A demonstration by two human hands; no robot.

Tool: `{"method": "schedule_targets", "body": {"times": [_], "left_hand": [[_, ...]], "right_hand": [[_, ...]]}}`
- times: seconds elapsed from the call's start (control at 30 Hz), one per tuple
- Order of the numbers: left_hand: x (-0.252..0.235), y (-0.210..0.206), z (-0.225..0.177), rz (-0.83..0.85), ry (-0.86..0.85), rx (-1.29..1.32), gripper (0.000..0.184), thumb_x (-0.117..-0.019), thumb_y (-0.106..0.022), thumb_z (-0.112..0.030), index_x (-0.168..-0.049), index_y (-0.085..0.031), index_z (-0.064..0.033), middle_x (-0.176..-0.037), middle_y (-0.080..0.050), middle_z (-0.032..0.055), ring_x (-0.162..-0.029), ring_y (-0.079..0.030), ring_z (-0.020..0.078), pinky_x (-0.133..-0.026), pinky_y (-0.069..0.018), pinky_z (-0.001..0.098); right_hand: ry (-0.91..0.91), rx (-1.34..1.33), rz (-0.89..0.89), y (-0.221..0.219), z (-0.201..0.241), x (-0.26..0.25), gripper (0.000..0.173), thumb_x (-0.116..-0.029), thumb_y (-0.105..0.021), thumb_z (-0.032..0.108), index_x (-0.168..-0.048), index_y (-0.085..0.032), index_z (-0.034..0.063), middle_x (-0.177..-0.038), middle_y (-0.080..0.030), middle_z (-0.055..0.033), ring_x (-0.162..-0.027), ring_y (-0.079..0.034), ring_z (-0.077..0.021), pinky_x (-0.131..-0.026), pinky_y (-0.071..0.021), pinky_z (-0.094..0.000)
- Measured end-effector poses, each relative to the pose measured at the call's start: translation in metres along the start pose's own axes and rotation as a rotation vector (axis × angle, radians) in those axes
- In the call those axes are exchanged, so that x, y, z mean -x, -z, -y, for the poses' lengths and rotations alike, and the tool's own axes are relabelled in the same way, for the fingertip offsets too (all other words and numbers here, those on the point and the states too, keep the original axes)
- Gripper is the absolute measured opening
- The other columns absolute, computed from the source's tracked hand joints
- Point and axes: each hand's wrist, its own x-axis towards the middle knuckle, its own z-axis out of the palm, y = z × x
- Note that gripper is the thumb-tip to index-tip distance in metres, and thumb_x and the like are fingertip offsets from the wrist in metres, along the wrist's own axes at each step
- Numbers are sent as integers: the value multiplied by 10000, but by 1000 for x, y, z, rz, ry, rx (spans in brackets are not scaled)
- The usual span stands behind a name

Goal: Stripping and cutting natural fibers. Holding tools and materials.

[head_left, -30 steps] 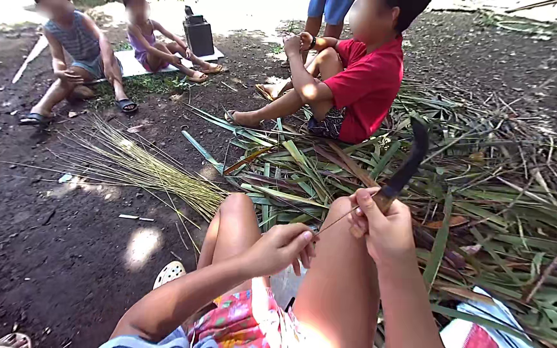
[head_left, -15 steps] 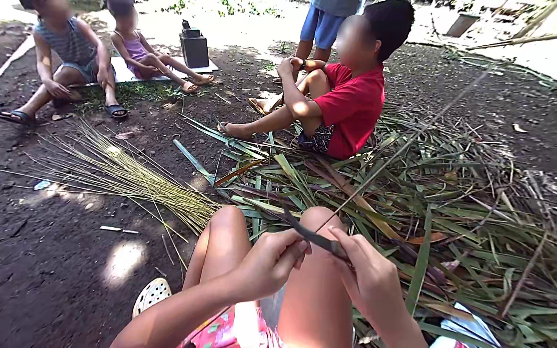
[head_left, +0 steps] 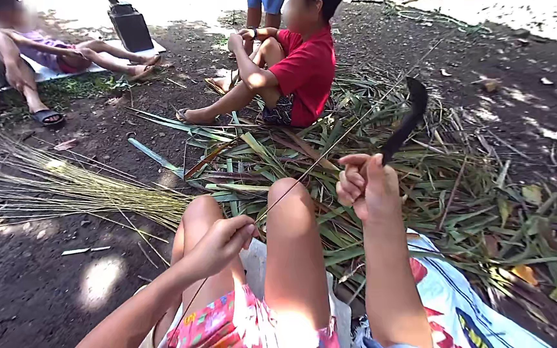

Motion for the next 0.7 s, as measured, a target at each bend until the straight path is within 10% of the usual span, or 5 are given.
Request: {"method": "schedule_targets", "body": {"times": [0.17,0.43,0.7], "left_hand": [[-18,9,-14,98,-3,-32,249,-1051,-431,-32,-999,-617,124,-701,-498,-30,-585,-398,-103,-564,-342,56],[-56,35,-34,152,147,42,215,-1057,-451,-54,-959,-635,2,-646,-509,-101,-512,-435,-91,-498,-381,79],[-88,5,-48,162,-135,14,231,-1050,-473,-30,-976,-665,75,-649,-564,-34,-530,-485,-81,-519,-425,78]], "right_hand": [[-8,-8,-84,-20,10,-8,244,-1071,-419,91,-987,-642,144,-556,-460,140,-409,-400,40,-414,-396,-113],[147,-34,-244,-16,27,-19,227,-1074,-445,80,-928,-608,142,-569,-503,128,-416,-455,31,-412,-441,-123],[216,19,-233,-18,25,-1,222,-1064,-472,113,-907,-609,189,-572,-529,147,-431,-473,28,-437,-448,-134]]}}
